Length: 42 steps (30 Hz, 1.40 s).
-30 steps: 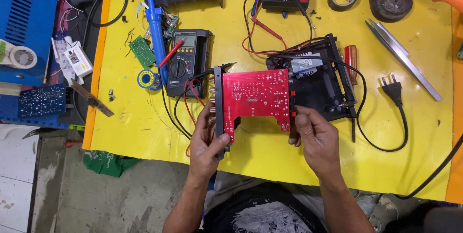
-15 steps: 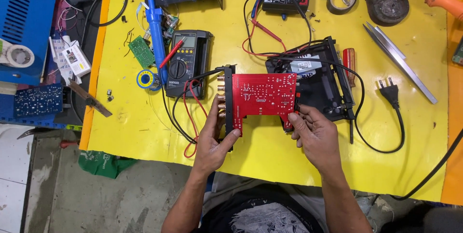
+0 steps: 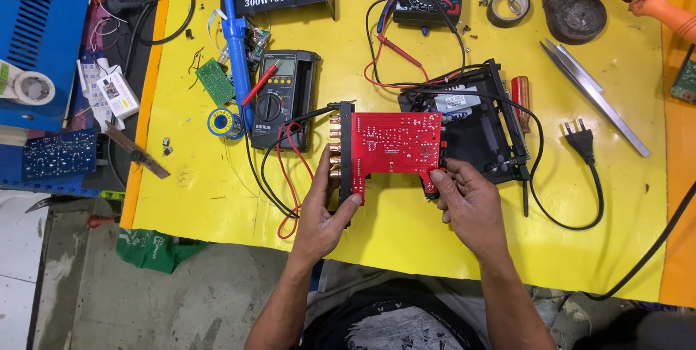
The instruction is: The person works at a yellow workbench, handling a red circuit board and a black electronic device. They connect multimeter probes to the circuit board to measure electrical values, then place the board into the device's casing.
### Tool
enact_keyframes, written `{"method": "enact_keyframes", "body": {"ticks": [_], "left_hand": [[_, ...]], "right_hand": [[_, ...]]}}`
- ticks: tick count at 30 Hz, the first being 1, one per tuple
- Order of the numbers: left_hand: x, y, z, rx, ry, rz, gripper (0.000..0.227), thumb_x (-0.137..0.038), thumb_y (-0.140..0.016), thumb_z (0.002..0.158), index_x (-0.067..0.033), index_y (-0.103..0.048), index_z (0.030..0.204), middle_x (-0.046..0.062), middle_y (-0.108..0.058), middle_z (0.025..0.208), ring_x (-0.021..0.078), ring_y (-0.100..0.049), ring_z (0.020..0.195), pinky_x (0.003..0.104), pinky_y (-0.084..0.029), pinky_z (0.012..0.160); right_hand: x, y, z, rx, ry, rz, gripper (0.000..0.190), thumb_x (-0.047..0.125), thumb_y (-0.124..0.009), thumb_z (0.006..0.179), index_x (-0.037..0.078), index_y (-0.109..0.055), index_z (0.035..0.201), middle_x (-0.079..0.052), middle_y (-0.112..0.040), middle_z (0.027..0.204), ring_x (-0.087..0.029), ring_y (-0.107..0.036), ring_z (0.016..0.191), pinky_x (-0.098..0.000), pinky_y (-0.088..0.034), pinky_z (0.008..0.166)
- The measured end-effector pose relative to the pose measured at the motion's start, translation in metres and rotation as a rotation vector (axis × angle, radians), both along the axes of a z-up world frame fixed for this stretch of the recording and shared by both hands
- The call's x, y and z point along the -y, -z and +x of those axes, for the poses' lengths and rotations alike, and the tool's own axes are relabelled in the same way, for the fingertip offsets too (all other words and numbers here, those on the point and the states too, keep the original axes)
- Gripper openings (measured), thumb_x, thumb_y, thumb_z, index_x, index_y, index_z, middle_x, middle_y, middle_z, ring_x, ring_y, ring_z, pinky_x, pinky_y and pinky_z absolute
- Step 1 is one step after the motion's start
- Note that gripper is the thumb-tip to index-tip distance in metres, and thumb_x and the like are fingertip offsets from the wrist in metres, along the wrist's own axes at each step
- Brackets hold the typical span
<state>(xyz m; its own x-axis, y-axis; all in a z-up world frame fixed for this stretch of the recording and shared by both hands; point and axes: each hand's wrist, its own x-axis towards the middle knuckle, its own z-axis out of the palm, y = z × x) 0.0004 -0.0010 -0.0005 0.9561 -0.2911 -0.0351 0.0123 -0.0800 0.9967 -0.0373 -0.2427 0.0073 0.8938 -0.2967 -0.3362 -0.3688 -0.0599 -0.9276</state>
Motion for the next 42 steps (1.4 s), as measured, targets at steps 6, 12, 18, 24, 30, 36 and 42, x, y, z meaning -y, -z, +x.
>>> {"method": "enact_keyframes", "body": {"ticks": [6,12,18,24,30,36,42], "left_hand": [[0.002,0.028,0.006,0.037,-0.062,-0.066,0.085,-0.017,-0.074,0.091,-0.0034,-0.028,0.162,0.021,-0.058,0.14,0.0249,-0.064,0.113,0.036,-0.059,0.09],[0.002,0.032,0.002,0.113,-0.109,-0.077,0.084,-0.018,-0.077,0.087,-0.0016,-0.036,0.158,0.021,-0.062,0.134,0.025,-0.067,0.106,0.036,-0.06,0.085],[0.002,0.038,0.0,0.181,-0.125,-0.08,0.081,-0.022,-0.076,0.088,0.0018,-0.038,0.156,0.025,-0.061,0.135,0.0296,-0.067,0.109,0.041,-0.059,0.089],[0.003,0.038,-0.002,0.239,-0.144,-0.084,0.08,-0.022,-0.076,0.087,0.0029,-0.041,0.155,0.026,-0.061,0.137,0.0326,-0.066,0.114,0.042,-0.057,0.094],[0.004,0.046,-0.005,0.274,-0.136,-0.117,0.081,-0.02,-0.076,0.088,0.0029,-0.039,0.156,0.027,-0.059,0.139,0.0349,-0.065,0.117,0.043,-0.058,0.094],[0.016,0.025,-0.021,0.313,-0.158,-0.034,0.076,-0.017,-0.069,0.091,0.0058,-0.035,0.156,0.03,-0.057,0.136,0.0355,-0.064,0.114,0.044,-0.06,0.088],[0.016,-0.023,-0.031,0.343,-0.098,0.452,0.069,-0.032,-0.058,0.1,0.0092,-0.04,0.152,0.037,-0.041,0.152,0.0543,-0.046,0.138,0.056,-0.044,0.111]], "right_hand": [[-0.003,0.01,0.0,0.081,0.02,-0.017,0.037,0.023,-0.064,0.103,-0.007,-0.067,0.124,-0.02,-0.067,0.073,-0.02,-0.06,0.049,-0.0283,-0.057,0.046],[-0.008,0.022,-0.005,0.314,0.055,-0.146,0.03,0.016,-0.065,0.103,-0.006,-0.067,0.122,-0.019,-0.067,0.073,-0.017,-0.059,0.043,-0.0274,-0.055,0.044],[-0.005,0.039,-0.009,0.435,0.058,-0.116,0.027,0.011,-0.064,0.103,-0.008,-0.067,0.122,-0.019,-0.068,0.072,-0.017,-0.058,0.039,-0.027,-0.053,0.041],[-0.005,0.047,-0.011,0.494,0.069,-0.126,0.026,0.01,-0.065,0.103,-0.007,-0.068,0.123,-0.018,-0.068,0.074,-0.016,-0.058,0.042,-0.0265,-0.053,0.043],[-0.005,0.05,-0.01,0.545,0.08,-0.151,0.025,0.008,-0.066,0.102,-0.007,-0.069,0.122,-0.02,-0.069,0.075,-0.017,-0.059,0.047,-0.0283,-0.053,0.049],[-0.009,0.046,-0.016,0.582,0.105,-0.185,0.026,0.009,-0.062,0.105,-0.009,-0.068,0.123,-0.017,-0.067,0.073,-0.016,-0.06,0.049,-0.0275,-0.053,0.051],[-0.009,0.054,-0.02,0.591,0.171,-0.332,0.026,0.01,-0.058,0.109,-0.01,-0.069,0.12,-0.019,-0.066,0.075,-0.02,-0.059,0.051,-0.0283,-0.051,0.054]]}}
